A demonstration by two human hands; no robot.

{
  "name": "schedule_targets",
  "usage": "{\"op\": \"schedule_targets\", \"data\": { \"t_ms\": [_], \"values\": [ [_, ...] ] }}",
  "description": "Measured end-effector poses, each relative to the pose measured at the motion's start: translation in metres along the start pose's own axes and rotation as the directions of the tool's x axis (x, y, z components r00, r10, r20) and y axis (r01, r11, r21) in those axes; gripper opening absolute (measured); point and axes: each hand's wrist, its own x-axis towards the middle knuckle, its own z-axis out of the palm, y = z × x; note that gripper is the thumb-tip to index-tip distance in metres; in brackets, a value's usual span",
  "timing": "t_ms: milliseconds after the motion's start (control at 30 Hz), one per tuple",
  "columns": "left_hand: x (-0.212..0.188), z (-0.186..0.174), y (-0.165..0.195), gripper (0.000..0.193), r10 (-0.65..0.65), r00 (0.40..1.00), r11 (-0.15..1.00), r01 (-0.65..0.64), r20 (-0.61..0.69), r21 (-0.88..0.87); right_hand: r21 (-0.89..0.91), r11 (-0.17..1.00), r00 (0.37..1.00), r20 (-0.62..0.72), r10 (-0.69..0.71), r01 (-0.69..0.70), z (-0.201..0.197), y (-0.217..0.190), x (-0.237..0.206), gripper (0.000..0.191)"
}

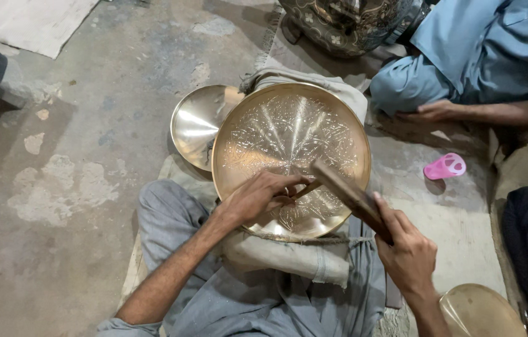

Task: The person sits on the floor and uses a hammer and a metal punch to engrave a decorative pattern onto a brass plate resting on a cushion. They repeatedly strike the punch to create fine lines and details on the metal surface.

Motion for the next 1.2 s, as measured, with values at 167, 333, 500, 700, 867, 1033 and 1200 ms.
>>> {"op": "schedule_targets", "data": {
  "t_ms": [167,333,500,700,867,1033,1200],
  "values": [
    [0.002,0.004,-0.005,0.058,-0.097,0.992,0.995,0.093,0.087,0.046,0.135,0.932,0.915,-0.279,-0.290,0.336,0.008,0.004,-0.009,0.083],
    [0.003,0.008,-0.012,0.060,-0.090,0.989,0.994,0.081,0.119,0.078,0.406,0.912,0.987,-0.117,0.114,-0.057,0.021,0.006,-0.018,0.081],
    [0.006,0.013,-0.020,0.057,-0.128,0.972,0.982,0.096,0.196,0.165,0.191,0.978,0.985,-0.134,0.108,-0.081,0.026,0.004,-0.027,0.078],
    [0.009,0.013,-0.015,0.050,-0.142,0.963,0.981,0.105,0.229,0.166,0.274,0.962,0.984,-0.171,0.037,0.011,0.037,0.012,-0.035,0.078],
    [0.009,0.002,-0.001,0.047,-0.079,0.971,0.988,0.046,0.226,0.148,0.597,0.801,0.960,-0.248,0.131,0.045,0.057,0.020,-0.042,0.071],
    [0.009,-0.003,0.001,0.047,-0.074,0.967,0.982,0.028,0.242,0.188,0.377,0.916,0.953,-0.205,0.224,-0.134,0.060,0.024,-0.049,0.066],
    [0.005,0.001,-0.004,0.047,-0.121,0.940,0.981,0.064,0.320,0.181,0.271,0.962,0.981,-0.180,0.067,-0.016,0.051,0.023,-0.046,0.070]
  ]
}}
